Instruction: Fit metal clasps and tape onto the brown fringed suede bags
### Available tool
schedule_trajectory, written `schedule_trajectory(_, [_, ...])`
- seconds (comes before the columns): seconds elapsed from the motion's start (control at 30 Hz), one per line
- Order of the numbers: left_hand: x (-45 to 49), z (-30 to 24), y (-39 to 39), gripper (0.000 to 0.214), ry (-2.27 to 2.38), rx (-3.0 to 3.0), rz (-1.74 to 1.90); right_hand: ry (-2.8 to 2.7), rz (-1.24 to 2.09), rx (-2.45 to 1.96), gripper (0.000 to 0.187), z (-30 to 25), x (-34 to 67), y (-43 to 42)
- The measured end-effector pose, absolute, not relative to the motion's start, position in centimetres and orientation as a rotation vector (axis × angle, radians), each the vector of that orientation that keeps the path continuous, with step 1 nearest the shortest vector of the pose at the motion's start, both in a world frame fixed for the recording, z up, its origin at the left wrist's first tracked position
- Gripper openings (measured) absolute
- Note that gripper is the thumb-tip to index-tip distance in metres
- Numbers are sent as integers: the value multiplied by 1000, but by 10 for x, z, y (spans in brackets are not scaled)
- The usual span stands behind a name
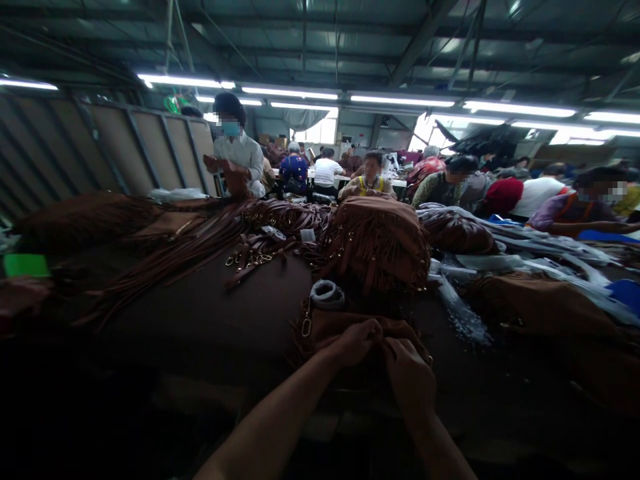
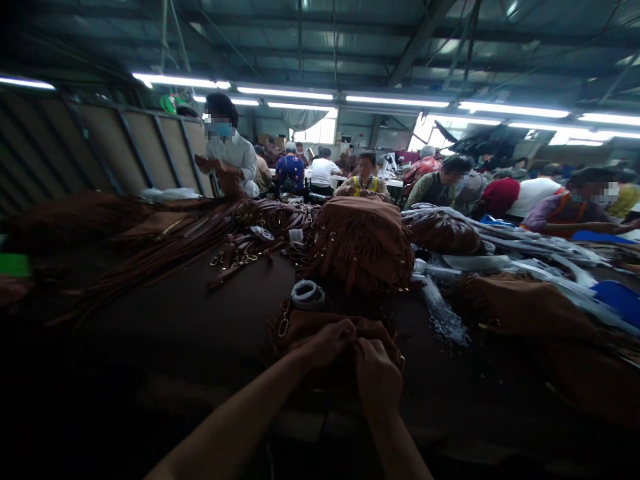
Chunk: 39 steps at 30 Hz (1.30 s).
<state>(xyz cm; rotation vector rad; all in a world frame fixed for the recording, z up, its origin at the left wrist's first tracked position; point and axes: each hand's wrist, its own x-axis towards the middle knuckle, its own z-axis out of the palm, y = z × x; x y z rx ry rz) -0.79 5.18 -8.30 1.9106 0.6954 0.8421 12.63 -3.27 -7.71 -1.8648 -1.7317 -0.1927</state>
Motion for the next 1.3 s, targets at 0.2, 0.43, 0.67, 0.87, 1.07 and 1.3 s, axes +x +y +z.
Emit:
schedule_trajectory(0.2, [-23, -65, 47, 16, 742, 2034, 827, -1747, -143, -1796, 35, -81, 132, -29])
schedule_trajectory(0.43, [-124, -28, 124, 38, 1143, 2547, 839, -1729, -76, -1810, 31, -83, 139, -29])
schedule_trajectory(0.67, [-150, -27, 162, 24, 936, 2921, 424, -1684, 20, -1795, 28, -82, 141, -29])
schedule_trajectory(0.87, [-117, 51, 111, 21, 1098, 3021, 606, -1605, 150, -1803, 23, -75, 142, -28])
schedule_trajectory(1.07, [-42, 0, 31, 31, 1505, 2778, 593, -1589, 190, -1753, 22, -76, 143, -25])
schedule_trajectory(1.3, [-39, -5, 20, 33, 1494, 2712, 533, -1603, 196, -1712, 22, -73, 144, -23])
